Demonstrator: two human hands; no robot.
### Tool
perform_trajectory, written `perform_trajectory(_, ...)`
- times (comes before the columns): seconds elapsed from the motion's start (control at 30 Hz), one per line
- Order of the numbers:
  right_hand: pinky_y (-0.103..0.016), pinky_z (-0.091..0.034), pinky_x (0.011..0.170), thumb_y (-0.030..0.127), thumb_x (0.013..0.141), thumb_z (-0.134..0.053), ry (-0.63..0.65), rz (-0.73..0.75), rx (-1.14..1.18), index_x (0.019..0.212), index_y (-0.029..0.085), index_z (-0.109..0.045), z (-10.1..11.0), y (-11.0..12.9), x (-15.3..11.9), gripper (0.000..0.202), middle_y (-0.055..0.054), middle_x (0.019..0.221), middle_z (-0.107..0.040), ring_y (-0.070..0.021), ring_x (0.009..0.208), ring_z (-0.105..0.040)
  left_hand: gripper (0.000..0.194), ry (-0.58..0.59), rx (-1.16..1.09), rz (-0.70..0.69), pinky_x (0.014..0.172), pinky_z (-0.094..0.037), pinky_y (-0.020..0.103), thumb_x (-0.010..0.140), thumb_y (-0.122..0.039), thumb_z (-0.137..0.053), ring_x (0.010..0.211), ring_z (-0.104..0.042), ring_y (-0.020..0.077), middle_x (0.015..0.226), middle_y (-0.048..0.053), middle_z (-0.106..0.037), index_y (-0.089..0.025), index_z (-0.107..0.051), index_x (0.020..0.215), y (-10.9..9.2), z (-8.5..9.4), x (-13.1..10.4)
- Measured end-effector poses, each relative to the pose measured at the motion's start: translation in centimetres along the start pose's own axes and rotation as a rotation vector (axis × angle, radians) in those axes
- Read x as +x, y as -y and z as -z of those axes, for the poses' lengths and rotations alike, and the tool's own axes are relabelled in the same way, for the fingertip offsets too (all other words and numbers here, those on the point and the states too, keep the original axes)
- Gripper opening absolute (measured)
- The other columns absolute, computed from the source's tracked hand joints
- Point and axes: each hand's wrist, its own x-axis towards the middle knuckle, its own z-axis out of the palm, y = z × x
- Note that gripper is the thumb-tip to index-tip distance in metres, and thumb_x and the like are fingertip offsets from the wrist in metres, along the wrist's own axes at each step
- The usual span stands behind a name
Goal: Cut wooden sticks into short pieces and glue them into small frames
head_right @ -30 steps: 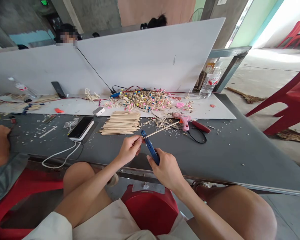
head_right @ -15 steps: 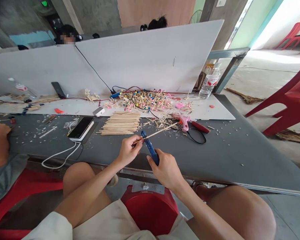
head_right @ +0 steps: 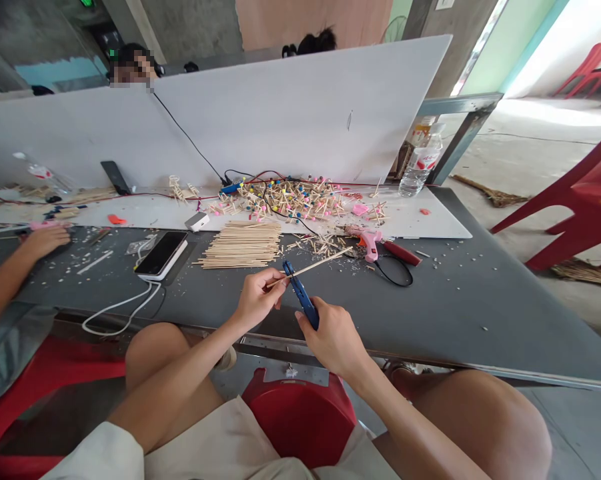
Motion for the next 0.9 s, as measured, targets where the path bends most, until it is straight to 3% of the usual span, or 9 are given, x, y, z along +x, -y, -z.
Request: perform_trajectory(0.9,-0.025,-0.027,0.057,0.032,0.091,-0.049,-0.003,-0.007,-0.043,0.081,0.022,-0.046,-0.64,0.11,0.19,0.014,0.000,0.065,-0.056,-0.0159,0.057,-0.048,0.032,0.024,-0.046,0.027,0.044,-0.036,0.020,0.090,-0.045,-0.058,0.043,-0.051,0.0099,0.051,-0.003,-0.054,-0.014,-0.062,0.083,-0.43,0.07,-0.10)
